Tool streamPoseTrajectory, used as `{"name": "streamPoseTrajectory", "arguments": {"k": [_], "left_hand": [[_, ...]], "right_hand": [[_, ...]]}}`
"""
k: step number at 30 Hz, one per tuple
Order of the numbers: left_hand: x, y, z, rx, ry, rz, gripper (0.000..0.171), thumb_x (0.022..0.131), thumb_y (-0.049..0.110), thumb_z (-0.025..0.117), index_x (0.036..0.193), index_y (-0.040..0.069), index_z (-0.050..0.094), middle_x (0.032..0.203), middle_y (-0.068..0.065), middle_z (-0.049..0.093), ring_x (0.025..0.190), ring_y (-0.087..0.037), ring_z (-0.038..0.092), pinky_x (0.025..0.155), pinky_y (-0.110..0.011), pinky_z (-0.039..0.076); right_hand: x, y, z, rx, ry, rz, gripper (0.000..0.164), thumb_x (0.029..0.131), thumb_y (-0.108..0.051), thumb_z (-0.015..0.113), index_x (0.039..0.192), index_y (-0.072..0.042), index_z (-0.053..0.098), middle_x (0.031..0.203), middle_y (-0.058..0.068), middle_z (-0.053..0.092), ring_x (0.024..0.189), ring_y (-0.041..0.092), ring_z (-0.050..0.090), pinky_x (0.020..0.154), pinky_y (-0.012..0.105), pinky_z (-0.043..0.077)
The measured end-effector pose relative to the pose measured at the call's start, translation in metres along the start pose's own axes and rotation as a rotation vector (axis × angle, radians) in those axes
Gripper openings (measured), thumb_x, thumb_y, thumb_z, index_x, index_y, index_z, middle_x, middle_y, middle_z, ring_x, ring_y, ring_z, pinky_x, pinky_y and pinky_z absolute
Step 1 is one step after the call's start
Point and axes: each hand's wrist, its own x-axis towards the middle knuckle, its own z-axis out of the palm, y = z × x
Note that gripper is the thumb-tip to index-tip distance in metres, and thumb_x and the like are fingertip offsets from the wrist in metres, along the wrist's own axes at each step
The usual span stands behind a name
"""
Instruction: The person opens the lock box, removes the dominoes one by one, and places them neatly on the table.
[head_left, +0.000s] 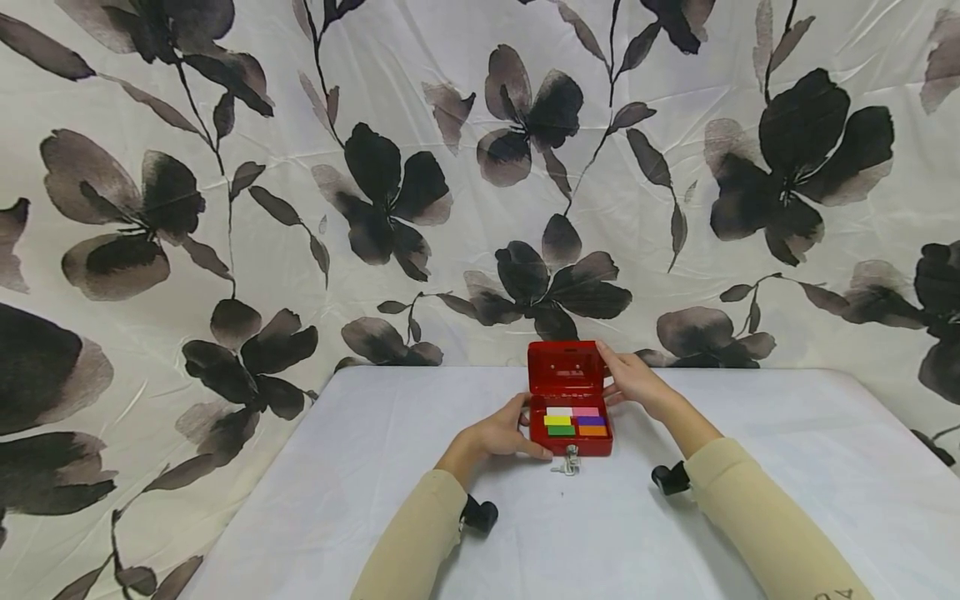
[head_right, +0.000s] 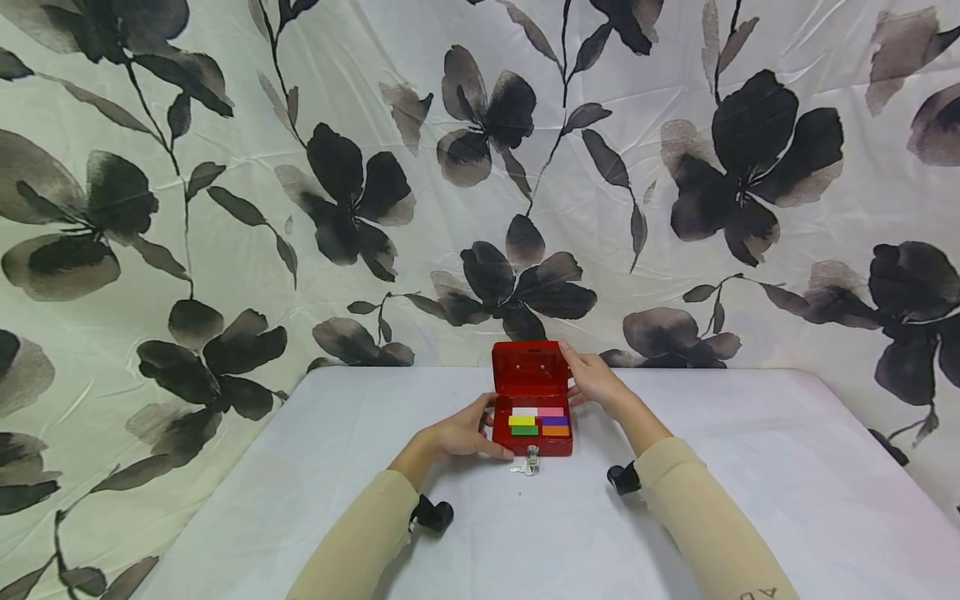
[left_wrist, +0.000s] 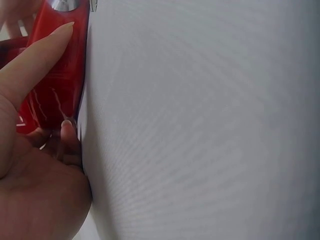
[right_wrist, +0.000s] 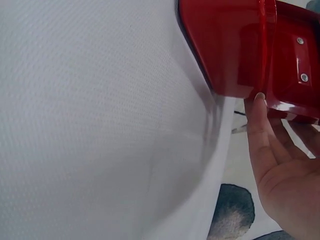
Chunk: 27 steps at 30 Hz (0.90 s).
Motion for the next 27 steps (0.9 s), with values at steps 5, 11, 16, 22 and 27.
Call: {"name": "streamPoseTrajectory", "arguments": {"k": [5,11,16,22,27], "left_hand": [[0.000,0.001,-0.001,0.003,-0.001,0.006,0.097,0.076,0.022,0.091,0.153,0.019,0.033,0.132,-0.004,0.052,0.126,-0.024,0.044,0.106,-0.053,0.047],[-0.003,0.004,0.000,0.003,-0.007,0.012,0.097,0.076,0.023,0.092,0.153,0.020,0.033,0.134,-0.003,0.051,0.127,-0.024,0.044,0.106,-0.051,0.048],[-0.004,0.005,0.000,0.008,-0.006,0.013,0.096,0.076,0.022,0.091,0.153,0.019,0.033,0.133,-0.003,0.052,0.127,-0.024,0.044,0.106,-0.051,0.048],[-0.004,0.004,0.001,0.025,0.005,-0.003,0.098,0.075,0.023,0.092,0.153,0.018,0.033,0.127,-0.003,0.052,0.123,-0.024,0.045,0.104,-0.050,0.049],[-0.003,0.003,0.001,0.018,0.001,0.003,0.097,0.077,0.022,0.091,0.153,0.018,0.033,0.131,-0.005,0.052,0.125,-0.025,0.044,0.106,-0.052,0.047]], "right_hand": [[0.000,-0.002,-0.001,-0.006,0.008,0.000,0.085,0.105,-0.065,0.028,0.150,0.006,0.041,0.140,0.031,0.054,0.099,0.035,0.073,0.089,0.046,0.059],[-0.002,-0.002,-0.001,0.001,-0.005,0.013,0.085,0.106,-0.065,0.027,0.151,0.006,0.039,0.141,0.031,0.053,0.104,0.038,0.071,0.091,0.048,0.058],[-0.008,-0.004,-0.001,-0.023,-0.026,0.007,0.082,0.107,-0.061,0.026,0.154,0.005,0.034,0.145,0.031,0.050,0.111,0.040,0.068,0.092,0.048,0.058],[-0.016,-0.004,-0.005,-0.095,-0.027,-0.049,0.070,0.111,-0.049,0.031,0.152,0.008,0.035,0.144,0.032,0.050,0.112,0.042,0.067,0.087,0.045,0.060],[-0.024,-0.004,-0.008,-0.225,-0.021,-0.121,0.056,0.110,-0.032,0.047,0.146,0.010,0.043,0.139,0.031,0.054,0.110,0.041,0.066,0.082,0.043,0.061]]}}
